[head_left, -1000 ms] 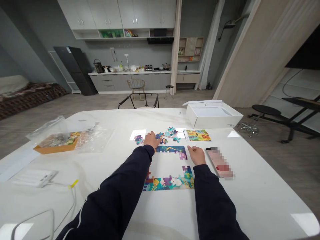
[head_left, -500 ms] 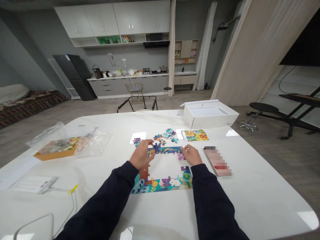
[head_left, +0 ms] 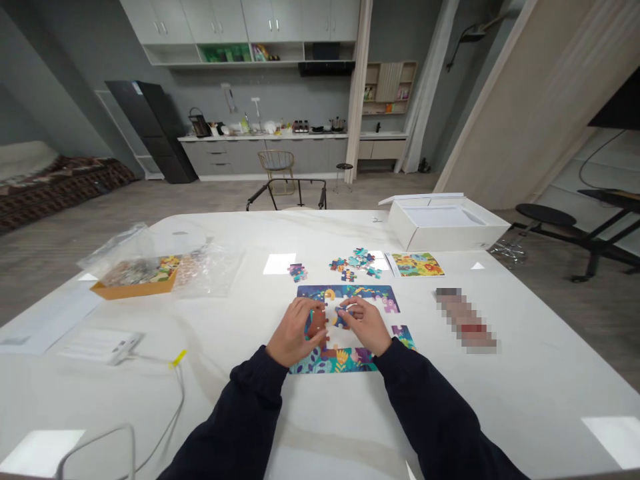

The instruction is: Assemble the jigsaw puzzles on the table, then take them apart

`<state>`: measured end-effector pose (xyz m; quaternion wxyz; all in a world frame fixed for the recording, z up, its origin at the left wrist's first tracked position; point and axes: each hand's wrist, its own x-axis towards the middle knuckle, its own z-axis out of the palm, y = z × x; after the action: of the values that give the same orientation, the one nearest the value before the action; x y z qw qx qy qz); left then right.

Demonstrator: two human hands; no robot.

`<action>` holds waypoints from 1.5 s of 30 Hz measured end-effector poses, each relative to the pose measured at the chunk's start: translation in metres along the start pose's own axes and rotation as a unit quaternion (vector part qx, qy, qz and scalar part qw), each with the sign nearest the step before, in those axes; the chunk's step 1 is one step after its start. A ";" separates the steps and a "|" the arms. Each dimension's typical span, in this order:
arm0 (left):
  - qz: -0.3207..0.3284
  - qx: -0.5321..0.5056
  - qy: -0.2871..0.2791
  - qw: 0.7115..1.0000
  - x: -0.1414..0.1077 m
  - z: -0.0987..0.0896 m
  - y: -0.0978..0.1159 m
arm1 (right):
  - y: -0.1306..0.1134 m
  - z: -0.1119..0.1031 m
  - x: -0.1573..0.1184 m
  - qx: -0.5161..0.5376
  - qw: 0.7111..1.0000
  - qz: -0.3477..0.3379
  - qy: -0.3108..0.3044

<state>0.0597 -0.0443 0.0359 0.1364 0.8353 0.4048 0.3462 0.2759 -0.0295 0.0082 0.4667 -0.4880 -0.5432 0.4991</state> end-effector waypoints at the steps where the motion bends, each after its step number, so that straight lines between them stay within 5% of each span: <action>1: -0.012 0.007 -0.008 1.000 -0.001 -0.003 -0.005 | 0.003 -0.004 0.002 0.002 1.000 0.008 0.023; 7: -0.042 0.031 -0.019 0.998 -0.007 -0.001 -0.027 | 0.006 -0.022 0.021 -0.036 0.999 0.003 0.038; 11: -0.033 0.021 -0.038 0.998 -0.007 0.009 -0.028 | -0.001 -0.010 0.039 -0.055 0.998 -0.003 0.012; 18: -0.039 0.012 -0.046 0.998 -0.008 0.011 -0.028 | 0.016 0.012 0.047 -0.019 0.997 0.048 0.062; 31: -0.054 0.032 -0.061 0.996 -0.012 0.020 -0.033 | 0.030 0.012 0.048 -0.286 0.947 -0.045 0.138; 45: -0.059 0.043 -0.070 0.995 -0.012 0.022 -0.036 | 0.028 0.011 0.045 -0.400 0.905 -0.112 0.092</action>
<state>0.0486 -0.0301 -0.0038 0.1486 0.8373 0.4573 0.2603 0.2627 0.0152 -0.0198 0.3330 -0.6135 -0.7027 0.1377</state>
